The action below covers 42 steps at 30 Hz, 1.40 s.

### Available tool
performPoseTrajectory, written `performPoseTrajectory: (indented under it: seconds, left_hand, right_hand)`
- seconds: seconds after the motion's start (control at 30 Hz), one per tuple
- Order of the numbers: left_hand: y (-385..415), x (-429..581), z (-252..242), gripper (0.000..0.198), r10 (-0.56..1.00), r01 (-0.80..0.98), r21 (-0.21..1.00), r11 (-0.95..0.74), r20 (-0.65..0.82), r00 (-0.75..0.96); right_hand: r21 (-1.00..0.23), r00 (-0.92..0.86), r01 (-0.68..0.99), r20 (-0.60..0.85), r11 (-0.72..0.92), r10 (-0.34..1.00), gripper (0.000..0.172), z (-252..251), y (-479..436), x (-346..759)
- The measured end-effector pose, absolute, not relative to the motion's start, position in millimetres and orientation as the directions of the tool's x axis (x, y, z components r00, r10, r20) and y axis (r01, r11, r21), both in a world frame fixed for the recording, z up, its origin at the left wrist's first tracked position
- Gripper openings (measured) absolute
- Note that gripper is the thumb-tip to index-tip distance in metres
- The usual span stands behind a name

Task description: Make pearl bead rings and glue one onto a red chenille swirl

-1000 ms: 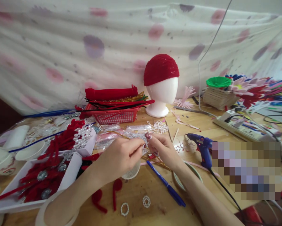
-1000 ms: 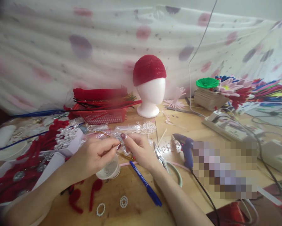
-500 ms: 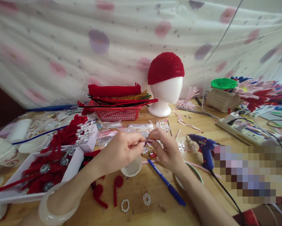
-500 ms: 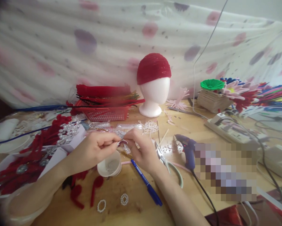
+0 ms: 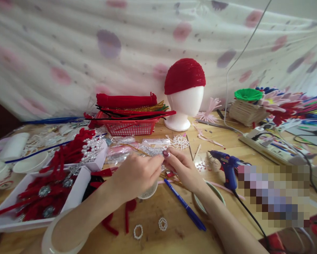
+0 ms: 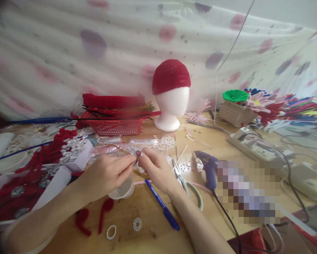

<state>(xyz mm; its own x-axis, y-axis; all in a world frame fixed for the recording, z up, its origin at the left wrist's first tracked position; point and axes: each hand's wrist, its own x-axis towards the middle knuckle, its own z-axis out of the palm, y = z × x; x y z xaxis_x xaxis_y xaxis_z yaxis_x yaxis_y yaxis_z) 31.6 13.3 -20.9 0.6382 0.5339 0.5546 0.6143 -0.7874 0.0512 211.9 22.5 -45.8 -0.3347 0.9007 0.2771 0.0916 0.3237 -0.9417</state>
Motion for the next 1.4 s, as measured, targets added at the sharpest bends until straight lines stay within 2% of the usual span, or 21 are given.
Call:
performPoseTrajectory:
  seconds: [0.1, 0.23, 0.37, 0.43, 0.5, 0.57, 0.63, 0.73, 0.8, 0.83, 0.93, 1.0, 1.07, 1.17, 1.23, 1.3, 1.33, 1.4]
  left_hand:
    - [14.1, 31.6, -21.0, 0.030, 0.559, 0.622, 0.096, -0.777, 0.559, 0.613]
    - [13.0, 30.5, -15.0, 0.027, 0.611, 0.574, 0.273, -0.772, 0.566, 0.554]
    - [11.0, 28.5, -4.8, 0.023, 0.718, 0.521, 0.493, -0.696, 0.475, 0.510]
    - [10.7, 27.3, -0.9, 0.021, 0.749, 0.513, 0.547, -0.661, 0.435, 0.500]
    - [10.7, 26.5, 0.1, 0.021, 0.736, 0.524, 0.516, -0.677, 0.463, 0.494]
    - [10.8, 26.3, -2.1, 0.022, 0.683, 0.561, 0.400, -0.725, 0.524, 0.509]
    - [11.1, 26.7, -6.6, 0.026, 0.590, 0.600, 0.203, -0.774, 0.575, 0.567]
    - [12.1, 27.5, -14.4, 0.030, 0.447, 0.618, -0.135, -0.775, 0.575, 0.685]
    - [13.5, 27.5, -18.4, 0.029, 0.401, 0.607, -0.263, -0.750, 0.549, 0.733]
    - [14.4, 27.2, -20.0, 0.029, 0.395, 0.602, -0.286, -0.745, 0.538, 0.745]
    - [17.3, 25.8, -22.2, 0.029, 0.406, 0.595, -0.244, -0.766, 0.533, 0.742]
    - [18.7, 24.8, -21.2, 0.030, 0.430, 0.593, -0.160, -0.789, 0.545, 0.719]
    - [19.4, 24.4, -17.9, 0.029, 0.492, 0.582, 0.015, -0.813, 0.554, 0.672]
    - [20.2, 24.4, -11.0, 0.024, 0.656, 0.527, 0.391, -0.755, 0.479, 0.583]
    - [20.7, 24.1, -7.7, 0.022, 0.713, 0.502, 0.511, -0.698, 0.432, 0.552]
    - [20.9, 23.6, -7.3, 0.021, 0.698, 0.510, 0.478, -0.715, 0.457, 0.551]
    - [20.8, 23.4, -8.1, 0.022, 0.668, 0.528, 0.411, -0.743, 0.487, 0.563]
    - [19.7, 23.7, -11.4, 0.025, 0.582, 0.575, 0.202, -0.793, 0.531, 0.616]
  right_hand:
    - [-0.918, -0.361, 0.117, 0.317, 0.380, 0.877, 0.034, -43.9, 21.9, 213.9]
    - [-0.852, -0.406, 0.177, 0.392, 0.492, 0.825, 0.023, -41.6, 22.0, 217.3]
    - [-0.633, -0.394, 0.263, 0.618, 0.728, 0.680, 0.012, -47.0, 24.7, 219.4]
    - [-0.541, -0.354, 0.282, 0.709, 0.792, 0.610, 0.011, -51.3, 25.9, 219.4]
    - [-0.574, -0.313, 0.278, 0.704, 0.770, 0.638, 0.016, -54.2, 25.9, 218.7]
    - [-0.695, -0.275, 0.246, 0.618, 0.675, 0.737, 0.033, -54.9, 24.8, 217.3]
    - [-0.804, -0.265, 0.202, 0.505, 0.559, 0.822, 0.047, -53.6, 23.3, 215.2]
    - [-0.884, -0.290, 0.173, 0.376, 0.435, 0.880, 0.049, -50.1, 21.7, 211.5]
    - [-0.897, -0.307, 0.185, 0.334, 0.400, 0.891, 0.048, -48.3, 21.4, 209.8]
    - [-0.895, -0.313, 0.195, 0.331, 0.401, 0.890, 0.046, -47.7, 21.4, 209.5]
    - [-0.872, -0.343, 0.211, 0.358, 0.442, 0.868, 0.042, -46.9, 22.5, 210.8]
    - [-0.854, -0.383, 0.205, 0.379, 0.478, 0.842, 0.038, -46.4, 23.9, 213.4]
    - [-0.812, -0.424, 0.218, 0.421, 0.541, 0.802, 0.033, -45.9, 25.8, 216.6]
    - [-0.693, -0.445, 0.279, 0.520, 0.665, 0.729, 0.027, -45.7, 28.3, 220.1]
    - [-0.665, -0.420, 0.295, 0.555, 0.686, 0.718, 0.028, -45.8, 28.8, 220.5]
    - [-0.735, -0.374, 0.277, 0.511, 0.619, 0.774, 0.040, -45.6, 28.5, 219.3]
    - [-0.787, -0.354, 0.264, 0.458, 0.557, 0.815, 0.049, -45.4, 28.1, 218.4]
    - [-0.874, -0.329, 0.235, 0.340, 0.425, 0.881, 0.060, -44.7, 27.6, 216.6]
